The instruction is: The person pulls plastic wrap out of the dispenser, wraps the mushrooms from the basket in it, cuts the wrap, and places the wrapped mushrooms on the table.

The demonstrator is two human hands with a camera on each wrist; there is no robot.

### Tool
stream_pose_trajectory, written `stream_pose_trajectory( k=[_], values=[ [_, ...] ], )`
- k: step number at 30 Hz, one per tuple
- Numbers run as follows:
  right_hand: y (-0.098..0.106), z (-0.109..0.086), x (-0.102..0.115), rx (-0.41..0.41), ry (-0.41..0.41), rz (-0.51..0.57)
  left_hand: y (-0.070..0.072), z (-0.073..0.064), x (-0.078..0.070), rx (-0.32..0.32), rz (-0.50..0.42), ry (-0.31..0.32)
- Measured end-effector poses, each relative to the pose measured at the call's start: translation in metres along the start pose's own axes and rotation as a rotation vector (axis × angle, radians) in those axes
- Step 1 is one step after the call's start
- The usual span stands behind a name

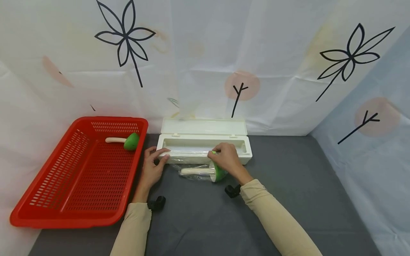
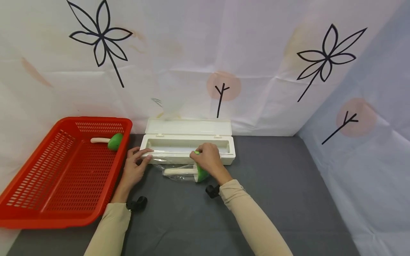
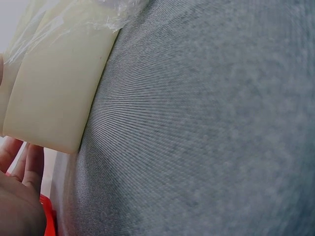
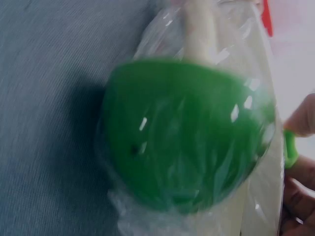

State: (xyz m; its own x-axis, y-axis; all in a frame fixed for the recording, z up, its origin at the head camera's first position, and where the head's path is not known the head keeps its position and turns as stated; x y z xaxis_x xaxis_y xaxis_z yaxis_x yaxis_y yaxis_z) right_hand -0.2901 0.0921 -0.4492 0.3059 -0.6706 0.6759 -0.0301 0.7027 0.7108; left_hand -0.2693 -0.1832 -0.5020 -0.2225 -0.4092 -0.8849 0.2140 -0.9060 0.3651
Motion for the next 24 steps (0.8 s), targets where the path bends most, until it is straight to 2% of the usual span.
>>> stream_pose_trajectory(
  k=[7,10,17,24],
  values=[
    [0.004,-0.001,-0.004,0.086,0.019,0.016,0.001,0.0,-0.002,-0.003,-0.003,0.003],
    [0.007,-0.003,-0.005,0.105,0.061,-0.003,0.001,-0.001,-0.002,-0.006,-0.008,-0.003],
    [0.016,-0.006,-0.008,0.012,0.251,-0.058,0.0,-0.002,-0.002,-0.007,-0.013,0.0],
    [0.015,-0.005,-0.014,-0.014,0.307,-0.016,0.0,-0.001,-0.002,-0.01,-0.022,-0.014]
  ],
)
Point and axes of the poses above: each hand's wrist, its own z-axis towards the middle knuckle, its own y-axis out of the back of the hand, x = y × z, the point moved 8 cm from there along z, towards the middle knuckle, and after that the axes turned 1 degree about -y, right-handed, at the moved point
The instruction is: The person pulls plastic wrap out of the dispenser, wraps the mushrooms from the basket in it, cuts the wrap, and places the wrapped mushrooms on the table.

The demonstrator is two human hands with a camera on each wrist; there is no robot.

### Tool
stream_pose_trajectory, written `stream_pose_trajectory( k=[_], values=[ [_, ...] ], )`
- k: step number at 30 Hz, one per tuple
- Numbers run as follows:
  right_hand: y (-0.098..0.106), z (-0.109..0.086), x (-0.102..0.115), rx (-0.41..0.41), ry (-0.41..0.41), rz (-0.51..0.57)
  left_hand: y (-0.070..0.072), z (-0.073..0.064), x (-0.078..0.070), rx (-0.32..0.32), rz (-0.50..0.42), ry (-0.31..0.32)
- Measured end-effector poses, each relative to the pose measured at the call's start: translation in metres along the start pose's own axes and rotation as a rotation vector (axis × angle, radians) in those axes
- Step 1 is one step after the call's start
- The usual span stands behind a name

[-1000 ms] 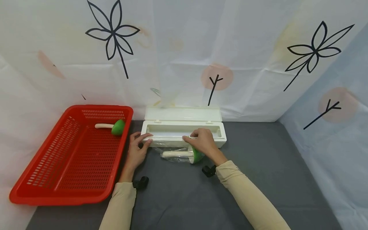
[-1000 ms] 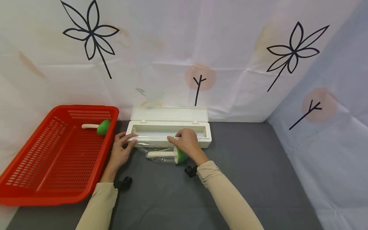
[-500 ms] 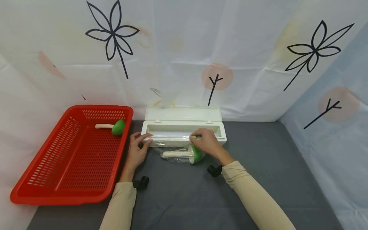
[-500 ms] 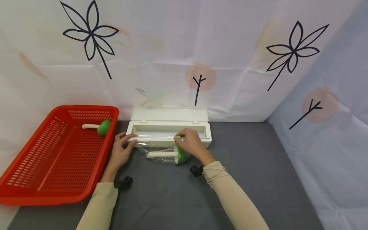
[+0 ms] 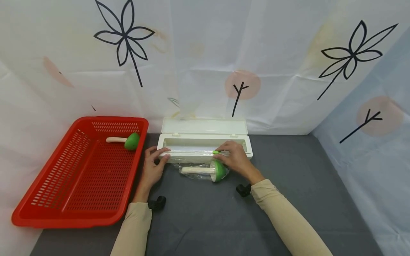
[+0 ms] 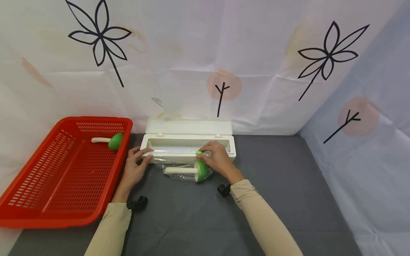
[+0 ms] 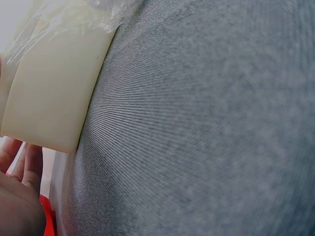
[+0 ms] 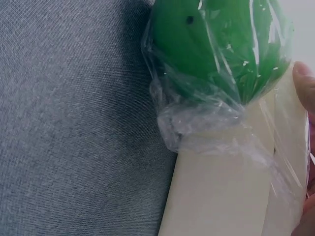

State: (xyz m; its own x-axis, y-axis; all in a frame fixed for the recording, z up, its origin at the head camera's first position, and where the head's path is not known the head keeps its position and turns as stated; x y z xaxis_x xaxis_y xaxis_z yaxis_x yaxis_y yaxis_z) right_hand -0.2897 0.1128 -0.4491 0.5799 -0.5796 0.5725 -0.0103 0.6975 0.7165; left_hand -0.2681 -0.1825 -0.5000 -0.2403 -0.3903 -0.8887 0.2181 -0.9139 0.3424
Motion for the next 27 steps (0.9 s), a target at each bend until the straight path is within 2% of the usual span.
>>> stream_pose_trajectory(
  k=[7,14,20,27],
  values=[
    [0.0,-0.001,-0.001,-0.026,-0.032,-0.029,0.0,0.0,0.0,0.012,0.007,0.015],
    [0.002,0.001,-0.003,-0.06,-0.083,0.0,0.0,0.001,0.001,0.016,0.008,0.018],
    [0.007,0.001,-0.005,-0.094,-0.086,0.032,0.001,0.001,0.002,0.011,-0.004,0.014],
    [0.016,-0.005,-0.005,-0.053,-0.032,-0.068,0.001,0.002,0.003,0.0,-0.005,-0.011]
  ],
)
Point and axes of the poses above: each hand's wrist, its own z-axis towards the middle knuckle, its own y-axis out of the back of the hand, x = y × z, the point moved 8 cm from there along z, towards the middle knuckle, and after that the axes turned 1 degree about -y, right-handed, at the moved point
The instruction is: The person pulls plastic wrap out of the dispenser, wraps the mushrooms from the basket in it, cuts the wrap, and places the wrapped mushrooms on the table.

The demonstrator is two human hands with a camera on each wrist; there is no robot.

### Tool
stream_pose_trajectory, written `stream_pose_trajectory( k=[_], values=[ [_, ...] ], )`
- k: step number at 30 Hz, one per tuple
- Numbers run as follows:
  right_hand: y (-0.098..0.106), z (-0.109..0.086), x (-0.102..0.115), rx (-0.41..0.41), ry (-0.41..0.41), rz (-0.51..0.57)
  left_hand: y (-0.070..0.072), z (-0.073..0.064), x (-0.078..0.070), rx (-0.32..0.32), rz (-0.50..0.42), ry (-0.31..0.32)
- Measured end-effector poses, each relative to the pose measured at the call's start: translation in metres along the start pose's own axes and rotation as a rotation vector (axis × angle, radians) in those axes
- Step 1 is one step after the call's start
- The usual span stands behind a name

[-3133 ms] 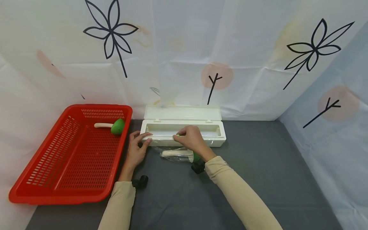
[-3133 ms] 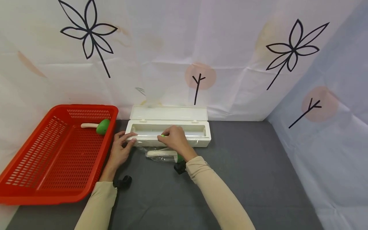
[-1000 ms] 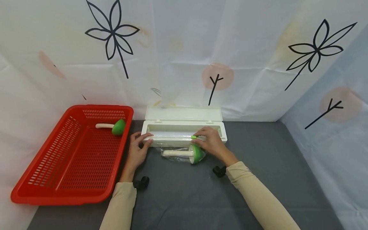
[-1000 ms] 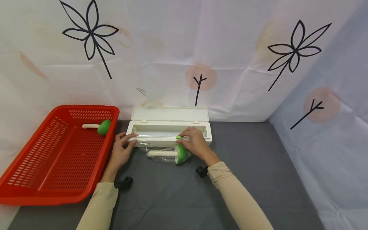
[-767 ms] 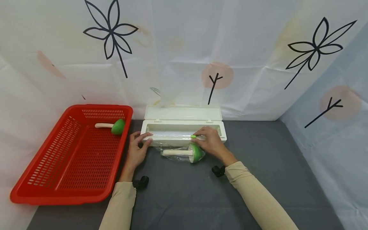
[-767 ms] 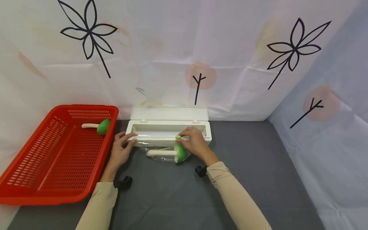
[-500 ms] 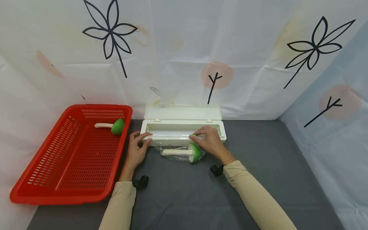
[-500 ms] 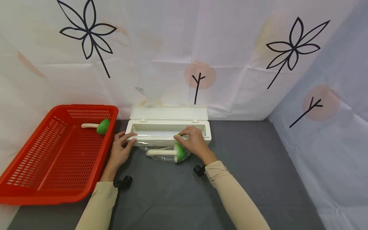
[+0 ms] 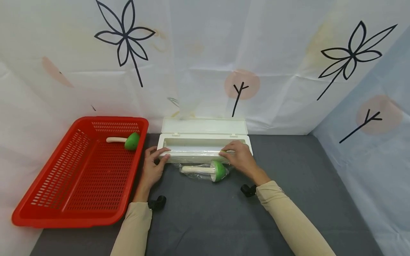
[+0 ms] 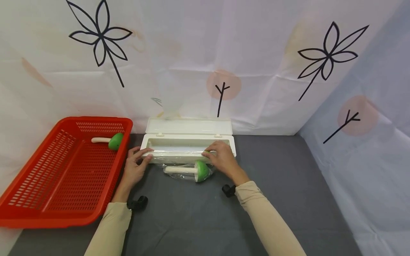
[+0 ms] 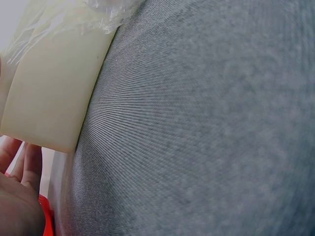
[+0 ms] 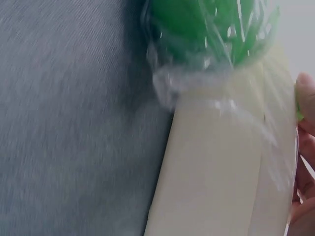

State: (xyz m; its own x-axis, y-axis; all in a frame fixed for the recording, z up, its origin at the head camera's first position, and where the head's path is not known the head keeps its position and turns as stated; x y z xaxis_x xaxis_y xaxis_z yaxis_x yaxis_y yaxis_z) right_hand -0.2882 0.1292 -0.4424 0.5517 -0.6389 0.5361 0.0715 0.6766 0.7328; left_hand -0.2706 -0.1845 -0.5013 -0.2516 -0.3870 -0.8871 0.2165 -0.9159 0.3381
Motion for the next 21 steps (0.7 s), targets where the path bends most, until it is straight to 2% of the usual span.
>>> stream_pose_trajectory(
  k=[7,21],
  values=[
    [0.01,-0.005,-0.006,0.004,0.08,0.001,0.002,0.0,-0.001,-0.004,-0.006,-0.002],
    [0.016,-0.01,-0.014,0.021,0.054,0.053,0.0,0.0,-0.001,0.01,0.001,-0.009]
  ],
)
Point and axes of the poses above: each hand's wrist, its own z-axis towards the middle knuckle, its own y-axis out of the back of the hand, x = y × z, the point moved 8 cm from there along z, towards the middle knuckle, and after that the axes turned 1 degree about -y, right-handed, at the moved point
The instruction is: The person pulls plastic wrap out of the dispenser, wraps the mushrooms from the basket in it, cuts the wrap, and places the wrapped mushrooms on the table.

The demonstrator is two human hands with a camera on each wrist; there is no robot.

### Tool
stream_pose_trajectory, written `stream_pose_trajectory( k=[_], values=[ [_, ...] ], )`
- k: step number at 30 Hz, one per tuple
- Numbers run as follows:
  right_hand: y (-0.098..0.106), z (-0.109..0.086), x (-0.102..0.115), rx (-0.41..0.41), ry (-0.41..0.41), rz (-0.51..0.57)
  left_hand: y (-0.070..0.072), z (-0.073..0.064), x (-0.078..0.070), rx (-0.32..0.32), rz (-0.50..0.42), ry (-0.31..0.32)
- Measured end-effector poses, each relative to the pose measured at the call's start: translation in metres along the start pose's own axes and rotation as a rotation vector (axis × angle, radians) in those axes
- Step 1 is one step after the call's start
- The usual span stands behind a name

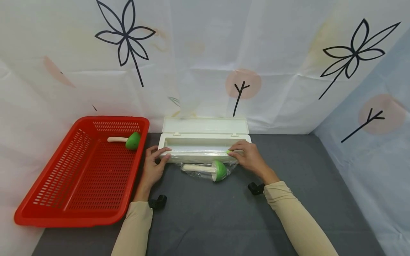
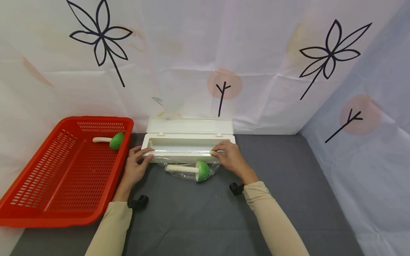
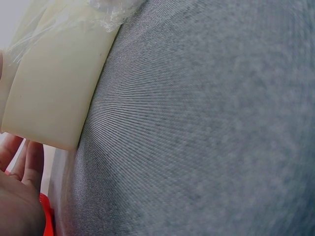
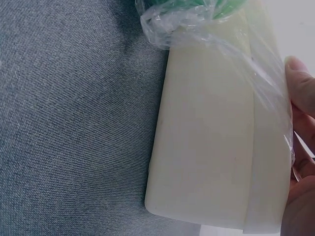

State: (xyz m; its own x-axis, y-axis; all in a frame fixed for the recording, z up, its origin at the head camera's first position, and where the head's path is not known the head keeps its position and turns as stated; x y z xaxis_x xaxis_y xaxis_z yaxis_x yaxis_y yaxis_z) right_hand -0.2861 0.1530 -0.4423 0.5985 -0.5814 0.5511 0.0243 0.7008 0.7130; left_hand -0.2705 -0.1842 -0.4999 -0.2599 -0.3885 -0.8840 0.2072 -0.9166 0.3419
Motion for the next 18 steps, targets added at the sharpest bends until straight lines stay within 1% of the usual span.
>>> stream_pose_trajectory(
  k=[6,12,18],
  values=[
    [0.0001,-0.0009,-0.0007,0.017,-0.014,-0.006,-0.0002,-0.0003,-0.0001,0.008,-0.007,0.005],
    [0.0009,-0.0024,-0.0006,0.008,-0.023,-0.021,-0.0006,-0.0002,-0.0007,0.005,-0.01,0.011],
    [0.0,-0.0056,-0.0013,0.001,-0.081,-0.036,-0.0006,-0.0014,-0.0008,-0.004,-0.017,0.017]
  ],
)
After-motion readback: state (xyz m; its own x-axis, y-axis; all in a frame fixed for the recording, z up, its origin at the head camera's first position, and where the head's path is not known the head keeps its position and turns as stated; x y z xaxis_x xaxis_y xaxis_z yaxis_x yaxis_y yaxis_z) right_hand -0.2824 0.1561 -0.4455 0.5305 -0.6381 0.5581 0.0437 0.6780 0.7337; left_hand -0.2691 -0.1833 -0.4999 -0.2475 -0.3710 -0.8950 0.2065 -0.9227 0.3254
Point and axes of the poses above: each hand's wrist, its own z-axis towards the middle knuckle, its own y-axis out of the back of the hand, x = y × z, the point moved 8 cm from there along z, towards the middle knuckle, and after that the axes turned 1 degree about -y, right-handed, at the moved point
